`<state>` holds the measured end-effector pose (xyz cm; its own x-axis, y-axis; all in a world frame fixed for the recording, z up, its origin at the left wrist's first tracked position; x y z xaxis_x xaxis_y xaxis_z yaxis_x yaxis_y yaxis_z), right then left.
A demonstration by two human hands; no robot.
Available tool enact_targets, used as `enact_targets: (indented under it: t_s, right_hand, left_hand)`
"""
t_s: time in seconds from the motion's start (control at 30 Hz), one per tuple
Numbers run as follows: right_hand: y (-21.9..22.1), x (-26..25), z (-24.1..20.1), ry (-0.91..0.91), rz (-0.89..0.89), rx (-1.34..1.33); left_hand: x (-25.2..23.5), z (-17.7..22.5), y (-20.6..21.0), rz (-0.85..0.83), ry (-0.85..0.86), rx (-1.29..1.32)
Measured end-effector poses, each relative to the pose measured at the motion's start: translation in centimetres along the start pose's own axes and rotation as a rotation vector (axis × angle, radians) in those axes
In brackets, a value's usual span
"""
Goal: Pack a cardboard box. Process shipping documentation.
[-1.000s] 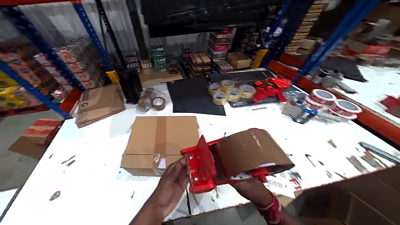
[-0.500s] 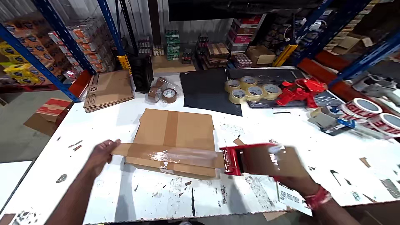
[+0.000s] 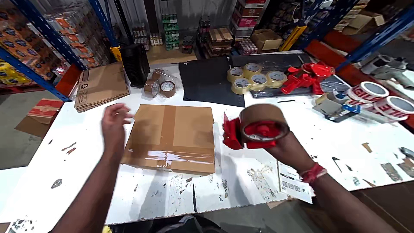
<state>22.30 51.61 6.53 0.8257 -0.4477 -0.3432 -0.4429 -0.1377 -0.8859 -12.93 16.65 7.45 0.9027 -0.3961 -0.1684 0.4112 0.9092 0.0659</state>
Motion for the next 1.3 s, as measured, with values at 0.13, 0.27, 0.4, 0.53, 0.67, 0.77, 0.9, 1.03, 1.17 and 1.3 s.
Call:
enact_targets:
  t_s: [0.13, 0.27, 0.4, 0.53, 0.67, 0.77, 0.9, 1.03, 1.17, 1.3]
  right_hand:
    - [-1.5, -5.1, -7.8, -0.001, 0.081, -0.475]
    - [-1.2, -7.8, -11.4, -0.057, 0.176, -0.66]
    - [0.5, -8.5, -12.1, -0.035, 0.221, -0.753]
    - [2.0, -8.4, -12.4, 0.004, 0.263, -0.678]
    - [2.7, -8.7, -13.8, -0.109, 0.28, -0.497]
    - [1.6, -9.9, -12.7, -0.178, 0.235, -0.292]
    - [-0.5, -7.2, -1.7, -0.15, 0.144, -0.038]
    - [6.9, -4.4, 4.7, 0.026, -0.443, 0.216]
    - [11.8, -4.4, 6.3, 0.221, -0.79, 0.361]
    - [6.1, -4.6, 10.1, 0.321, -0.718, 0.513]
  left_hand:
    - [3.4, 0.7, 14.8, -0.476, -0.272, 0.456]
    - [6.2, 2.9, 19.4, -0.474, -0.507, 0.889]
    - [5.6, 3.9, 18.0, -0.397, -0.393, 1.077]
    - [4.3, 2.0, 15.8, -0.265, -0.526, 1.112]
    - [3.5, -0.1, 14.0, -0.14, -0.595, 0.852]
    - [0.0, -0.8, 10.1, -0.168, -0.472, 0.331]
    - [-6.5, -5.4, -2.1, -0.06, -0.426, -0.01]
    - [-3.6, -14.1, -4.4, -0.037, -0.667, -0.164]
    - [-0.3, -16.8, -3.8, -0.13, -0.589, -0.298]
    - [1.9, -13.7, -5.5, 0.116, -0.306, -0.054]
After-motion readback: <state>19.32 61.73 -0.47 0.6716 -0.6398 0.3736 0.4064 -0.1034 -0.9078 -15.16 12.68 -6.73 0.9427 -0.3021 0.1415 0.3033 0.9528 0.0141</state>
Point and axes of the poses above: each hand's wrist, its own x-axis away from the middle knuckle, its own y-axis out of the palm, z = x × y, the point moved 9 cm from there along -x, towards the middle knuckle, and after that the axes turned 13 degrees about x, right-handed, at the moved point
